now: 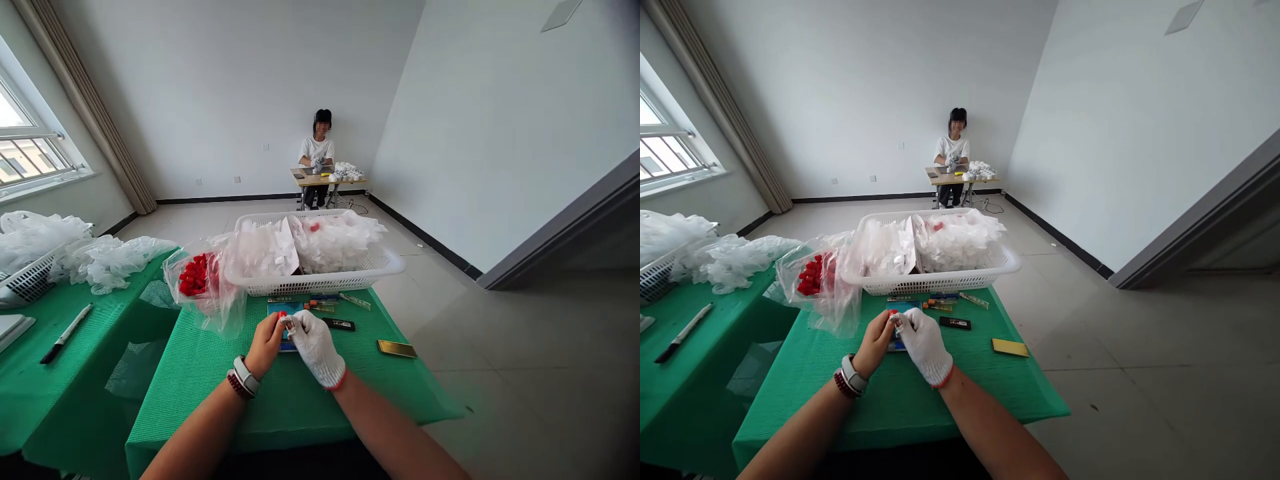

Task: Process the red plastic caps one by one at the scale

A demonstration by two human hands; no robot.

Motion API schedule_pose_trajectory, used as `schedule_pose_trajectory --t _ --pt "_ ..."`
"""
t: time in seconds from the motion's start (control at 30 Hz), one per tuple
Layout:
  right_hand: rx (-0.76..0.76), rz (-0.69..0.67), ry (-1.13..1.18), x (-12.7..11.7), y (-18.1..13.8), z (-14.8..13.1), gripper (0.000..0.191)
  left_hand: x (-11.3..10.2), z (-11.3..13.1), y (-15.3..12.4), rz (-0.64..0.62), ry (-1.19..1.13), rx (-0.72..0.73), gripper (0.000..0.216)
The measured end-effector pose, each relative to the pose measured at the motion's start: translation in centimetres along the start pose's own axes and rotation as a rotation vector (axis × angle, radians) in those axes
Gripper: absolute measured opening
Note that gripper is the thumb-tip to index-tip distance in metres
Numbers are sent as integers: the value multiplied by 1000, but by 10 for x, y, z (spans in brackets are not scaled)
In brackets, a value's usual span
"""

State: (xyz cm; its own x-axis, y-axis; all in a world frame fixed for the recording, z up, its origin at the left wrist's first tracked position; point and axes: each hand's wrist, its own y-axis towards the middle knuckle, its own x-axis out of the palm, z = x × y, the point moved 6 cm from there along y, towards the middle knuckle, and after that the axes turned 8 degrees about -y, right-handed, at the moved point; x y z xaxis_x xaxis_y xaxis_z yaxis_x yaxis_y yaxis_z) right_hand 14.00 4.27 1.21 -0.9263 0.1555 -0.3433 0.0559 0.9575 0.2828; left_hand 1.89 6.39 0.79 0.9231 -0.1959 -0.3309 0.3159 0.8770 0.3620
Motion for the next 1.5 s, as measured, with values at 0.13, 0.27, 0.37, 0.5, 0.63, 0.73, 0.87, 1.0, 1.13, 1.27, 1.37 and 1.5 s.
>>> schedule_pose_trajectory --t 0.13,0.27,0.37,0.5,0.63,0.73,0.87,1.0,1.13,1.27,1.37,1.5 --pt "61 -54 141 1 5 6 41 -3 5 1 32 84 62 31" --pt "111 -52 190 1 6 14 41 -2 3 1 19 122 107 21" --pt "161 -71 246 4 6 21 39 -2 -2 1 41 144 119 19" --pt "195 -87 297 9 6 24 40 -2 -5 3 51 152 108 18" --pt "132 -66 172 2 5 17 41 -1 -3 4 38 153 97 29" --pt "34 -57 18 -6 3 8 40 -1 0 3 27 160 92 37" --pt "-69 -61 -80 -12 1 -4 39 1 0 2 -13 80 45 41" --pt "-112 -74 -93 -11 0 -13 40 1 1 4 -31 -95 -27 45" --pt "-63 -99 37 -8 2 -10 39 -4 9 4 7 -131 37 41" --pt "123 -140 296 1 4 4 40 -8 19 1 43 -4 160 29" --pt "244 -94 367 7 6 11 44 -5 24 -3 47 69 214 26" --pt "246 -27 347 10 6 13 44 -1 21 -5 68 114 192 27"
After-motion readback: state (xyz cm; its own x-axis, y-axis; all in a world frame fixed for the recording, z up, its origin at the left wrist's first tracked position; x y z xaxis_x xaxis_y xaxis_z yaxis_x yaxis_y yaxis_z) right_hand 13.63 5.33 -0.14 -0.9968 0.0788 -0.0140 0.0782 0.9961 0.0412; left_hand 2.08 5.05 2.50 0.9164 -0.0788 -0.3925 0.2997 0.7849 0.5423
